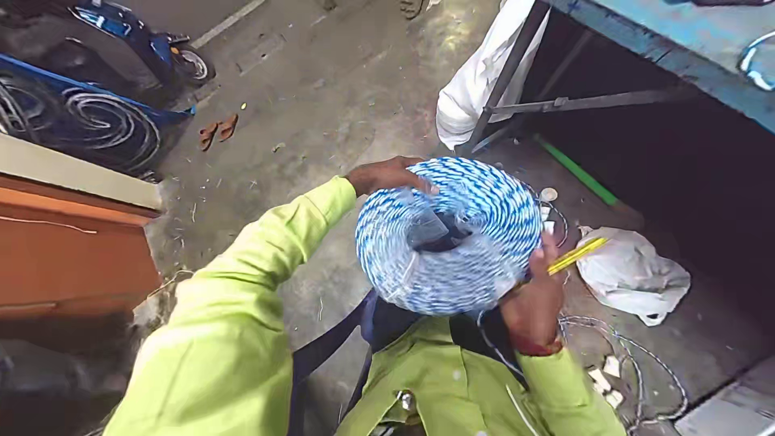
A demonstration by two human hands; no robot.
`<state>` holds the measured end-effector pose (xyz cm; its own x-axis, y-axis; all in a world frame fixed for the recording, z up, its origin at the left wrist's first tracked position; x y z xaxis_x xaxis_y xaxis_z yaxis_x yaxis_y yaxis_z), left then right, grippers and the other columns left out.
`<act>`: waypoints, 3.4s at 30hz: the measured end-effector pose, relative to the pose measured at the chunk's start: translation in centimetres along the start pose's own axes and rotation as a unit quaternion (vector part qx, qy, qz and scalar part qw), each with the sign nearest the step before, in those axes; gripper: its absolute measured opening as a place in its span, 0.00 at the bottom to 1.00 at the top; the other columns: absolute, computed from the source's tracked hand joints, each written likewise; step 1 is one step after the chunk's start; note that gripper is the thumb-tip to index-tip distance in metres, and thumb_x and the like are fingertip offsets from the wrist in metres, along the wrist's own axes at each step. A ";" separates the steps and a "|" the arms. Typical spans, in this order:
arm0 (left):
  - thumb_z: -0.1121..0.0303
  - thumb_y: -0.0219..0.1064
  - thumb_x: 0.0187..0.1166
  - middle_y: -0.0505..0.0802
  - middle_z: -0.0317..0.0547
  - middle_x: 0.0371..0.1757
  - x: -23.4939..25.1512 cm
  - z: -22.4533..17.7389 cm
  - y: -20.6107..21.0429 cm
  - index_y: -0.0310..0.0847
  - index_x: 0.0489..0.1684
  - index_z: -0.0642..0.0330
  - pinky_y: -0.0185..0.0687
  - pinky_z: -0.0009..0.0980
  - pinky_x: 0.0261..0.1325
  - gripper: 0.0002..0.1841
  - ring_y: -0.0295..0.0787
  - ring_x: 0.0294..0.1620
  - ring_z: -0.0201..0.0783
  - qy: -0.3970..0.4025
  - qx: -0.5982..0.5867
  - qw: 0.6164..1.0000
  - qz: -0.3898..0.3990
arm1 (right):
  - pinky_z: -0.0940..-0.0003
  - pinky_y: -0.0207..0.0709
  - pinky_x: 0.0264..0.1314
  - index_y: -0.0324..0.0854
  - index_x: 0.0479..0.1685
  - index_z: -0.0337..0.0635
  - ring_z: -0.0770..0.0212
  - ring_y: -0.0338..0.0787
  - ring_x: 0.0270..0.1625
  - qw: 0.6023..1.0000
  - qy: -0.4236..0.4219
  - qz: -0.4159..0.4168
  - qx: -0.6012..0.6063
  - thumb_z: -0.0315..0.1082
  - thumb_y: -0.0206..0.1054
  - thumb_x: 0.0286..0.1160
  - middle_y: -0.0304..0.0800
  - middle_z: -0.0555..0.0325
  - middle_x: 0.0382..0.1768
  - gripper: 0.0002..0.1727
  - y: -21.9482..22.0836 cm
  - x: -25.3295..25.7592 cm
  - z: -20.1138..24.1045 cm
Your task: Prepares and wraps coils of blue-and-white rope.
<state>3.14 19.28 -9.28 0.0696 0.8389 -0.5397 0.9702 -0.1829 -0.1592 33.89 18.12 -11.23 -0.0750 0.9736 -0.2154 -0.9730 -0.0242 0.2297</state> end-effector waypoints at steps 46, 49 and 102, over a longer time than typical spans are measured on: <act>0.74 0.61 0.82 0.89 0.57 0.47 -14.2 2.7 3.5 0.89 0.44 0.65 0.79 0.49 0.41 0.09 0.87 0.48 0.58 0.292 0.487 0.784 -0.251 | 0.35 0.78 0.42 0.83 0.55 0.32 0.39 0.88 0.39 0.761 -0.251 0.143 -0.581 0.46 0.65 0.84 0.88 0.34 0.41 0.22 10.8 4.9 8.5; 0.70 0.62 0.81 0.88 0.57 0.47 -13.4 2.5 2.7 0.86 0.40 0.65 0.80 0.51 0.50 0.09 0.85 0.52 0.57 0.222 0.429 0.848 -0.218 | 0.75 0.78 0.34 0.74 0.71 0.46 0.75 0.81 0.32 0.878 -0.235 0.137 -0.395 0.49 0.64 0.85 0.83 0.64 0.45 0.23 9.7 4.5 10.2; 0.57 0.61 0.85 0.80 0.27 0.16 -18.4 4.8 0.5 0.83 0.20 0.51 0.63 0.20 0.21 0.18 0.71 0.17 0.21 0.136 0.115 0.984 -0.030 | 0.75 0.72 0.23 0.90 0.66 0.59 0.81 0.77 0.22 0.743 -0.271 0.383 -0.478 0.45 0.58 0.86 0.92 0.72 0.32 0.19 12.9 -6.7 11.1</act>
<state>1.18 1.26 -3.39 0.1044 0.9520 -0.2879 0.8983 -0.2145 -0.3834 24.23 13.78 3.68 -0.8389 0.5343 0.1043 -0.4213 -0.5159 -0.7459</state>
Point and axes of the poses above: each hand's wrist, its own x-axis towards the middle knuckle, its own y-axis out of the palm, z = x × y, the point moved 10 cm from there along x, towards the middle knuckle
